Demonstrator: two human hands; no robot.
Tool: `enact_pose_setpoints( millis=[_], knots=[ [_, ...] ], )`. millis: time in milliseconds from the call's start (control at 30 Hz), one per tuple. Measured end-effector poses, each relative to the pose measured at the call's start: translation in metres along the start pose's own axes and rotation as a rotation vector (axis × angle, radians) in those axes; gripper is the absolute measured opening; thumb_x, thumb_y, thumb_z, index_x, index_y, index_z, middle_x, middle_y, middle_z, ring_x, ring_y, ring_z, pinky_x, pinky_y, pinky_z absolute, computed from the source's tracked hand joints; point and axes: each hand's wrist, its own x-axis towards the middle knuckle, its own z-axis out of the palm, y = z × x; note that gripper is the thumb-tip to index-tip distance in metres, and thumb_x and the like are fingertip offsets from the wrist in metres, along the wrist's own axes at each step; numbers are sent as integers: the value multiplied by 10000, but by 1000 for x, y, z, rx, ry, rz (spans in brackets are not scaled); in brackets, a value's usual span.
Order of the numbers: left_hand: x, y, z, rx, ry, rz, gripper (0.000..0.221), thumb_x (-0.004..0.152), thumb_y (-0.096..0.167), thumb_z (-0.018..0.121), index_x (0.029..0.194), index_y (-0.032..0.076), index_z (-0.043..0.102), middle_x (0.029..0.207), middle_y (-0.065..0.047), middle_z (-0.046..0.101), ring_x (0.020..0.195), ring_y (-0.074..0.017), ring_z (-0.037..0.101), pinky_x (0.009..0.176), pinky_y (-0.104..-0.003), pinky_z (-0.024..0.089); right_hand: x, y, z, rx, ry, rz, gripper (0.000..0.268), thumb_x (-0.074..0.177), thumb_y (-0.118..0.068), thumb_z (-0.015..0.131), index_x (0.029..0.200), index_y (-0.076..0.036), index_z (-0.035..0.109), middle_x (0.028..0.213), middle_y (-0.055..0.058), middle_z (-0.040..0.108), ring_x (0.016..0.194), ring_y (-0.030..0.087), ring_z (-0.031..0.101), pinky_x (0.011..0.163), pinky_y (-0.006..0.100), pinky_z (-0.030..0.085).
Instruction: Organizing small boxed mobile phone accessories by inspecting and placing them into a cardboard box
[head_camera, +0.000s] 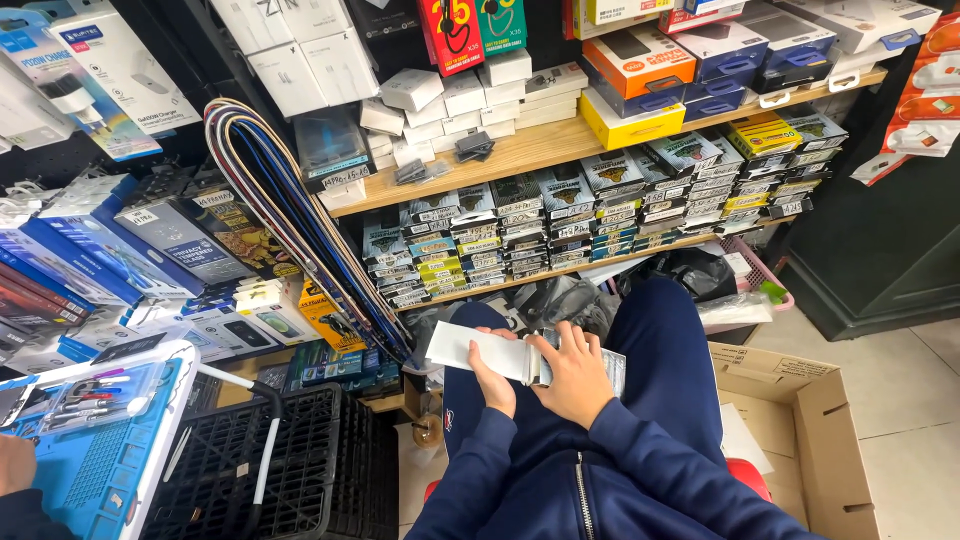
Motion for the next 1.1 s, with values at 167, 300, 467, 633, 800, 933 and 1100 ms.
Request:
enact_pose_setpoints(
  millis=[167, 300, 467, 633, 800, 933, 1100],
  knots=[
    [3, -7, -6, -5, 14, -24, 516, 1031, 581, 136, 1129, 177, 442, 861, -64, 695, 883, -183, 655, 843, -357, 533, 1, 1, 4, 27, -104, 44, 689, 663, -386, 853, 1283, -328, 556, 1149, 21, 445, 1099, 250, 491, 988, 436, 372],
    [1, -1, -3, 11, 6, -50, 478, 1041, 563, 183, 1146, 173, 439, 901, -70, 710, 915, -186, 651, 853, -375, 524, -1, 9, 13, 116, -195, 101, 907, 696, -339, 865, 1479, -358, 408, 1221, 52, 432, 1132, 290, 503, 1015, 454, 400],
    [2, 0, 0, 91, -45, -35, 401, 1076, 454, 259, 1189, 107, 425, 968, -105, 726, 970, -195, 655, 915, -357, 521, -2, 14, 14, 198, -240, 91, 968, 744, -296, 848, 1559, -287, 326, 1203, 69, 456, 1084, 288, 531, 1009, 434, 404],
    [-3, 11, 2, 95, -45, -79, 484, 1097, 440, 174, 1250, 57, 428, 1031, -111, 728, 1041, -190, 651, 961, -316, 500, -5, 20, 21, 193, -310, 110, 933, 782, -319, 826, 1569, -235, 332, 1190, 79, 498, 1074, 279, 535, 1033, 422, 391],
    [-4, 18, 3, 159, -56, -93, 504, 1115, 423, 194, 1266, 3, 427, 1081, -127, 713, 1071, -212, 639, 1012, -353, 490, -5, 19, 24, 189, -309, 58, 878, 786, -332, 822, 1531, -209, 374, 1197, 76, 483, 1081, 269, 513, 1029, 415, 386],
    [-7, 25, 11, 189, -159, -126, 506, 1114, 431, 196, 1266, 10, 431, 1104, -127, 716, 1131, -206, 619, 1068, -370, 454, -5, 21, 22, 218, -279, 92, 876, 796, -330, 811, 1537, -230, 355, 1181, 52, 490, 1077, 255, 520, 998, 394, 395],
    [-3, 2, 2, 340, -312, -92, 366, 1080, 357, 432, 1206, 64, 610, 1310, -146, 631, 1361, -278, 500, 1183, -429, 347, -5, 18, 19, 225, -257, 105, 873, 788, -324, 811, 1530, -219, 363, 1196, 67, 498, 1089, 267, 524, 998, 399, 401]
  ],
)
